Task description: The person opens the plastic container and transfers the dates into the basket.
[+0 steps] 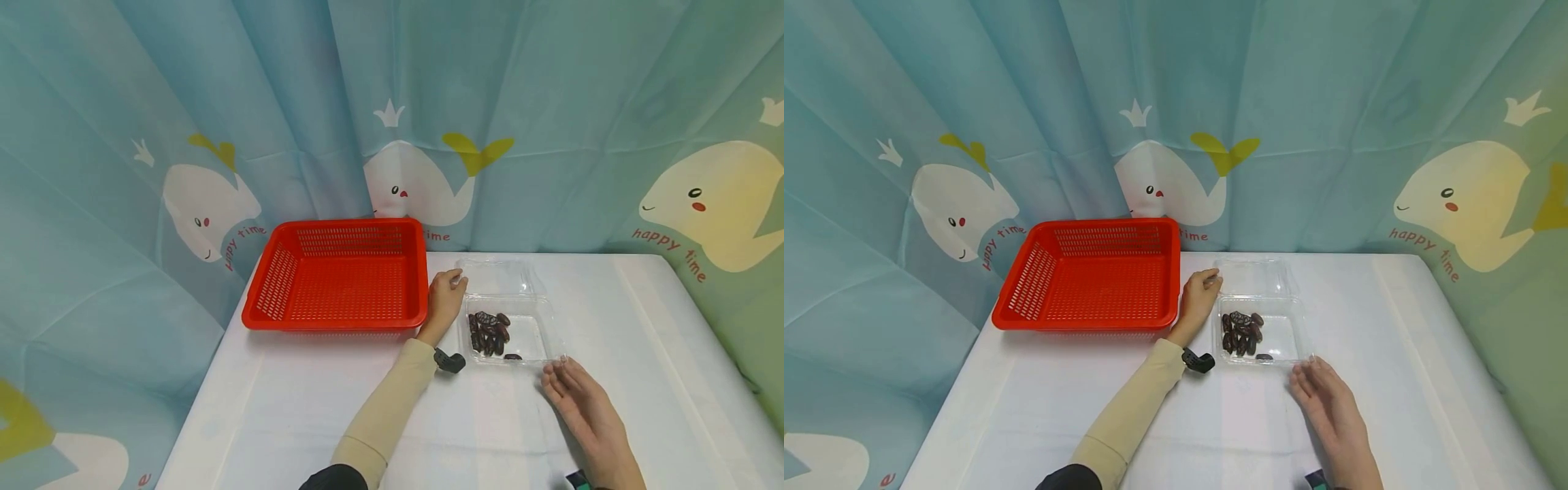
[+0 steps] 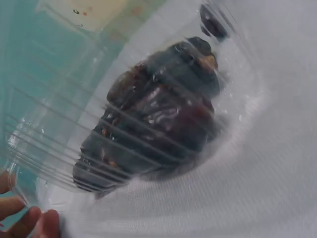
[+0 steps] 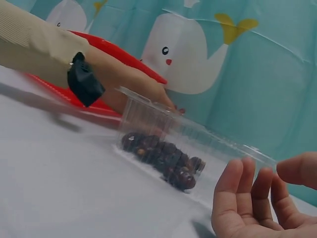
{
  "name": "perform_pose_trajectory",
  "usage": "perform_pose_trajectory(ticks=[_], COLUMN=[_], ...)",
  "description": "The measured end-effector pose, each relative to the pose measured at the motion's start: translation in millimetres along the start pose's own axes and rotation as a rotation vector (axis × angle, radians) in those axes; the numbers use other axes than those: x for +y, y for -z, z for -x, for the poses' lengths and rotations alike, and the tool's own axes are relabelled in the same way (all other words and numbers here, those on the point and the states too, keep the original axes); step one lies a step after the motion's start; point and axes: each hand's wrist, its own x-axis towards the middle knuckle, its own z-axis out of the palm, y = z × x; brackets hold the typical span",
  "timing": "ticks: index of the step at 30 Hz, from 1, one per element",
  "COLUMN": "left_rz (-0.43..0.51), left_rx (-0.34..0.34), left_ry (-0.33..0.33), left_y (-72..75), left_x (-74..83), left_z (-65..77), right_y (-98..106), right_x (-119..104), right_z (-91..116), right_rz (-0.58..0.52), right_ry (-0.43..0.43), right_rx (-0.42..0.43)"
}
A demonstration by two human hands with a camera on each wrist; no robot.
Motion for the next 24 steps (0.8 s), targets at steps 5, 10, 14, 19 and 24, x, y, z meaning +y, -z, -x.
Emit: perform_pose_trajectory(ticks=[5,10,14,19,24], left_rz=[-0.127,-0.282,-0.375,-0.471,-0.567], left_rx=[-0.015,-0.034,-0.049,-0.065,-0.123], left_ry=[-0.053,-0.137,-0.204,-0.278,-0.388], left_y=[2.8,7.0,9.8,14.0,22.3], left_x=[4.9,10.5,12.9,16.3,24.7], left_z=[6.5,19.1,26.5,31.6,34.7], right_y=[1,5,4,0,-1], right_x=[-7,-11,-14,-15,-14], right_z=[1,2,-2,-10,-13], right_rz=[-0.067,0.016,0.058,0.021,0.028], right_ry=[-0.003,0.008,0.005,0.066,0.124], right_rx=[0.005,0.014,0.078,0.151,0.188])
